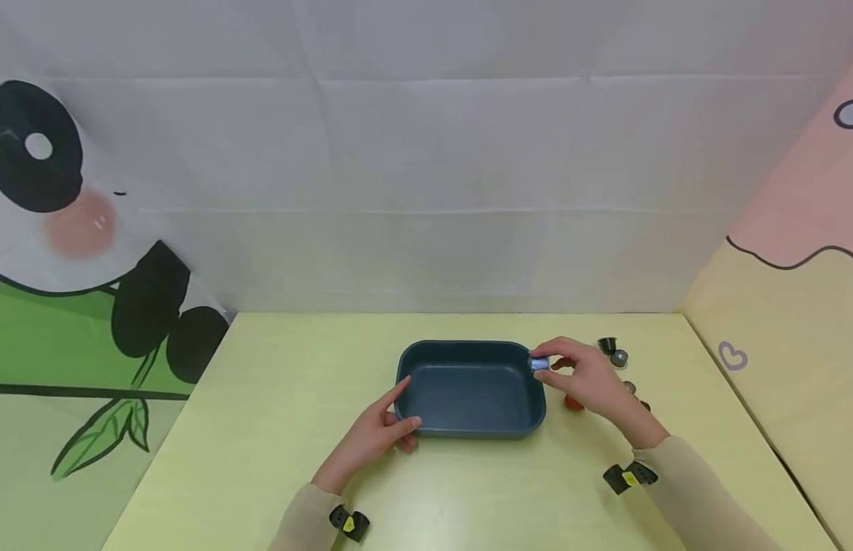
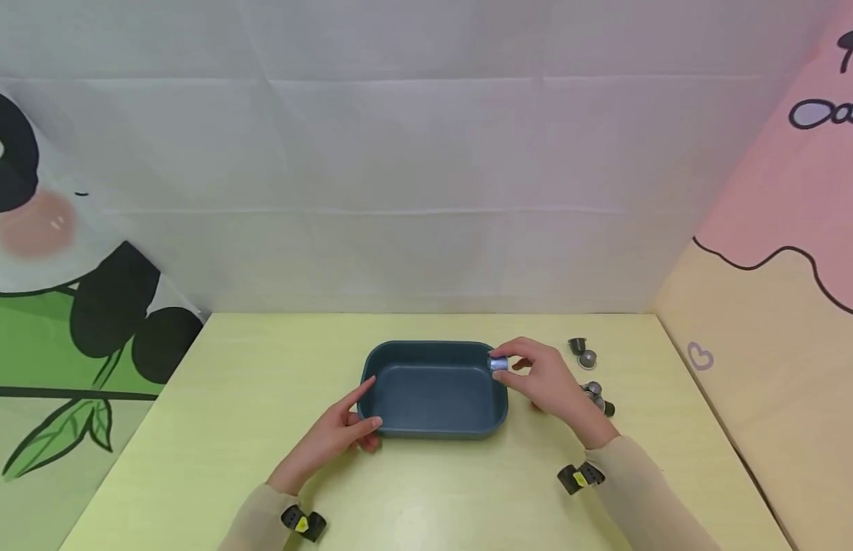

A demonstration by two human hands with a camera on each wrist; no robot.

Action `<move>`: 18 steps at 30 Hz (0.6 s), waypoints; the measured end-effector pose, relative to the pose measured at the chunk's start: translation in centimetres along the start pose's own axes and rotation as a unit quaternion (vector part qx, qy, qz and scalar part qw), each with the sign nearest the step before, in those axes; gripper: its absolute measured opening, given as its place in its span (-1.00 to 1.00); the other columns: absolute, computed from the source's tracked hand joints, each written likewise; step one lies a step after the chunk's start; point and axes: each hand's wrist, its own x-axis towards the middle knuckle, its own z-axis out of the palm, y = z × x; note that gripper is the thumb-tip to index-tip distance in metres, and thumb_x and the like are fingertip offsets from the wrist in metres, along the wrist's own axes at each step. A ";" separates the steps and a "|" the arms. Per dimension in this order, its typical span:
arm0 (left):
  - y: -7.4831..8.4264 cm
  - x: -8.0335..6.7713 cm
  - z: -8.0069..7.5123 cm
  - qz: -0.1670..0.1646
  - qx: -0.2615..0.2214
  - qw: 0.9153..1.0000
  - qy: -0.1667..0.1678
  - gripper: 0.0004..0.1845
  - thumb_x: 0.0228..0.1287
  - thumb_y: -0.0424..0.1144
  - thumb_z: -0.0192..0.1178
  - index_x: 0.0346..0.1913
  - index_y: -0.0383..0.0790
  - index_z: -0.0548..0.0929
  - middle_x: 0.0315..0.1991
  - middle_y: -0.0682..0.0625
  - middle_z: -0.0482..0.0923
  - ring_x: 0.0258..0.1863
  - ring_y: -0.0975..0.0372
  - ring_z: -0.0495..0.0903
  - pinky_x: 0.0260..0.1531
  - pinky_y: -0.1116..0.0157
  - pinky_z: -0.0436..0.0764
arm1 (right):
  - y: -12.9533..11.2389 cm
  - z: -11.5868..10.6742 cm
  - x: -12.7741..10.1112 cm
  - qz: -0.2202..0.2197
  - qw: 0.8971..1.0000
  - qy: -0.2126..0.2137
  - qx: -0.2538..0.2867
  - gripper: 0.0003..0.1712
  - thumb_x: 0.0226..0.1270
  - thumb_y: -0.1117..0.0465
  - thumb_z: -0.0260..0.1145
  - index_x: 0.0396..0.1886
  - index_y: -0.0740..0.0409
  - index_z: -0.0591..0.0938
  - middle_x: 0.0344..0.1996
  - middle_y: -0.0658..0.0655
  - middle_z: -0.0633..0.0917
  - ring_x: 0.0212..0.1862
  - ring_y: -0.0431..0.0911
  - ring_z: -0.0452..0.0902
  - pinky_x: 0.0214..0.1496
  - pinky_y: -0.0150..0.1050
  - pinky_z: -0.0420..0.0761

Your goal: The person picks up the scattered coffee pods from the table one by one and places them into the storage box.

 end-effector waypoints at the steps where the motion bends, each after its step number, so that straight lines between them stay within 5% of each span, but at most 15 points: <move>1: 0.0 0.0 0.0 0.000 -0.002 1.000 0.000 -0.14 0.40 -0.17 0.27 0.61 0.01 0.02 -0.43 -0.26 0.68 -0.40 -0.12 0.72 -0.44 0.20 0.62 | -0.1 0.2 0.4 -0.004 1.000 -0.003 0.005 -0.69 0.23 0.27 0.49 -0.01 0.14 0.73 -0.08 -0.01 0.70 -0.11 -0.09 0.61 -0.06 -0.16 0.63; 18: 0.1 0.0 0.0 -0.003 0.012 1.000 0.001 -0.13 0.39 -0.15 0.29 0.61 0.00 0.03 -0.44 -0.23 0.69 -0.40 -0.08 0.73 -0.51 0.26 0.52 | -1.5 3.5 6.5 -0.009 0.996 -0.070 0.055 -0.65 0.33 0.24 0.42 0.08 0.23 0.69 0.02 0.18 0.67 -0.05 0.05 0.67 0.01 -0.13 0.63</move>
